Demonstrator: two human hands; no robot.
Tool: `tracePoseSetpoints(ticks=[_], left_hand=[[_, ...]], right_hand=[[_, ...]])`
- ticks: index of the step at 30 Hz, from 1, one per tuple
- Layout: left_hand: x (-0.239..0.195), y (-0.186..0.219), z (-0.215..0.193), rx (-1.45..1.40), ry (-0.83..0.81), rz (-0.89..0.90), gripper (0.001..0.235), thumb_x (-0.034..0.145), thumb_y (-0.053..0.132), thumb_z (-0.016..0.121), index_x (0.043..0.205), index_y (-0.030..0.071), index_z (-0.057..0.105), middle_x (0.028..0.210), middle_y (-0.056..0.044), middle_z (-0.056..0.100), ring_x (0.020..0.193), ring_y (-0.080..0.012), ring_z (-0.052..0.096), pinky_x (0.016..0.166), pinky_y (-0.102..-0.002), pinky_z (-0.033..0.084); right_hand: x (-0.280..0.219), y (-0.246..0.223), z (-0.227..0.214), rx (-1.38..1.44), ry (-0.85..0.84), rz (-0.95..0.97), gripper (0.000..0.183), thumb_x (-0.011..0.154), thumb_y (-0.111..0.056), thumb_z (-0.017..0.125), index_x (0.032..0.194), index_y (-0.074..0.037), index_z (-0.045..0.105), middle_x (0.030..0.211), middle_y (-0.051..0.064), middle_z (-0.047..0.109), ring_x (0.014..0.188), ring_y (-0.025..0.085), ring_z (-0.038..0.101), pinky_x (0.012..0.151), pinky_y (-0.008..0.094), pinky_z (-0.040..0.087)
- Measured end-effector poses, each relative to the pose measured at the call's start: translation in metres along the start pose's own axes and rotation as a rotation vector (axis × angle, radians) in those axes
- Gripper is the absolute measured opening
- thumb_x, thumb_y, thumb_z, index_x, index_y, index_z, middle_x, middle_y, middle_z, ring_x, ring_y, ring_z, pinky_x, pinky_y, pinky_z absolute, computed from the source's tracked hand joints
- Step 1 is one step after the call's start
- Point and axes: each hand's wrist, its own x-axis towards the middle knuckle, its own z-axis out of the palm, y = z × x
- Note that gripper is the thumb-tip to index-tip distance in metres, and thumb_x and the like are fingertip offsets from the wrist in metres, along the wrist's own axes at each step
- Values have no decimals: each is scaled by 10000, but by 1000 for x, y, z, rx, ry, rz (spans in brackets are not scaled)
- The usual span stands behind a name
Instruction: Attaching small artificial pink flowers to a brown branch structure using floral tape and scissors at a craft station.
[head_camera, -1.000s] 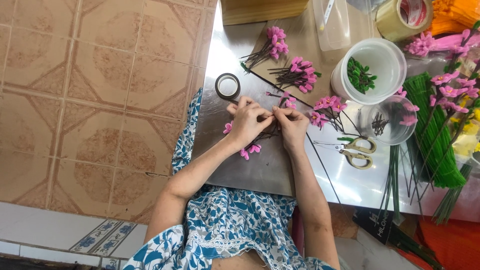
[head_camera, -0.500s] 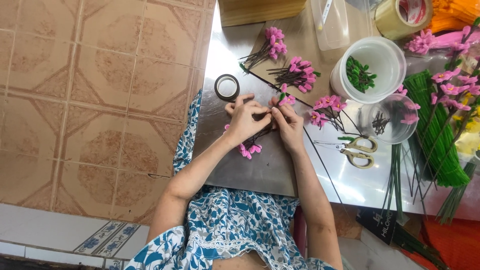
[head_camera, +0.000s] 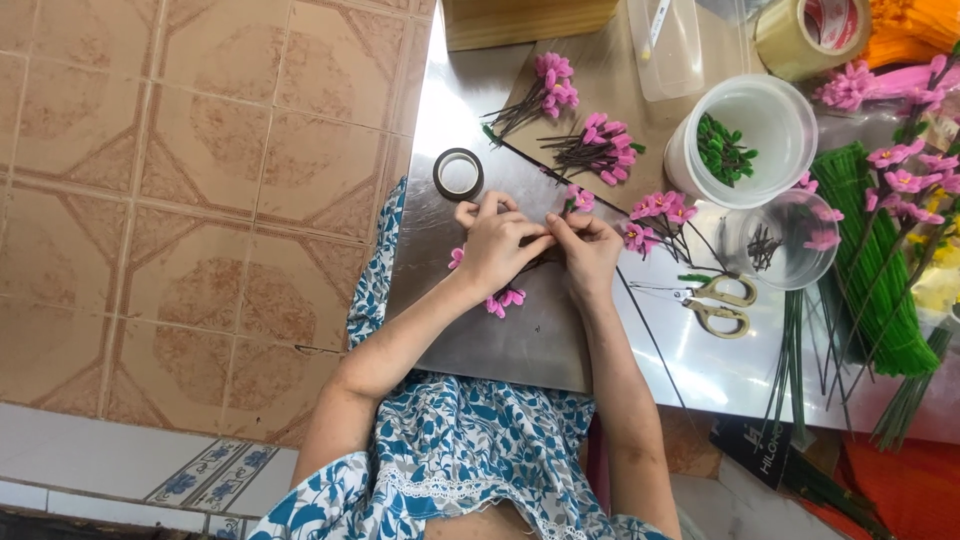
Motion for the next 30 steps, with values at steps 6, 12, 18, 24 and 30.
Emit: tracePoseSetpoints(ticks=[6,12,18,24,30], left_hand=[[11,15,-25,-86,156,16,96,921,272,1063,963,312,986,953,27,942,1281,-266,736,1198,-473,538],[13,-36,12,-429,229,-131,124,1048,352,1094,1144,287,1050,1056,50,975,1273,-214,788,1232,-359,584],[8,-25,6,-401,164,-161,135,1041,273,1072,1174,266,1046,1128,-56,955,1298,-328,732,1272,-475,543],[16,-7,-19,-82,140,-30,213,985,125,954,1012,326,1020,989,38,914,1183,-283,698,1172,-428,537],[19,2,-18,-65,220,-19,131,1037,354,1023,1049,232,977,921,14,906,1155,-249,677,1079,-367,576]], right_hand=[[-2,-11,15,19,-60,-80,325,987,48,1128,1073,73,815,877,157,829,691,155,821,573,297,670],[-23,-44,19,-82,-365,-383,253,1187,81,891,1436,57,927,1264,265,928,770,231,888,699,375,710],[-28,-41,20,-22,-323,-294,161,1145,84,962,1304,61,962,1078,277,910,648,185,765,559,348,628],[-32,-32,17,-251,-201,-420,164,1082,6,1072,1234,-25,1021,919,164,865,796,117,773,659,264,632],[-37,-26,20,-332,-88,-585,147,1092,69,1012,1235,41,993,906,179,815,789,221,785,688,317,635]])
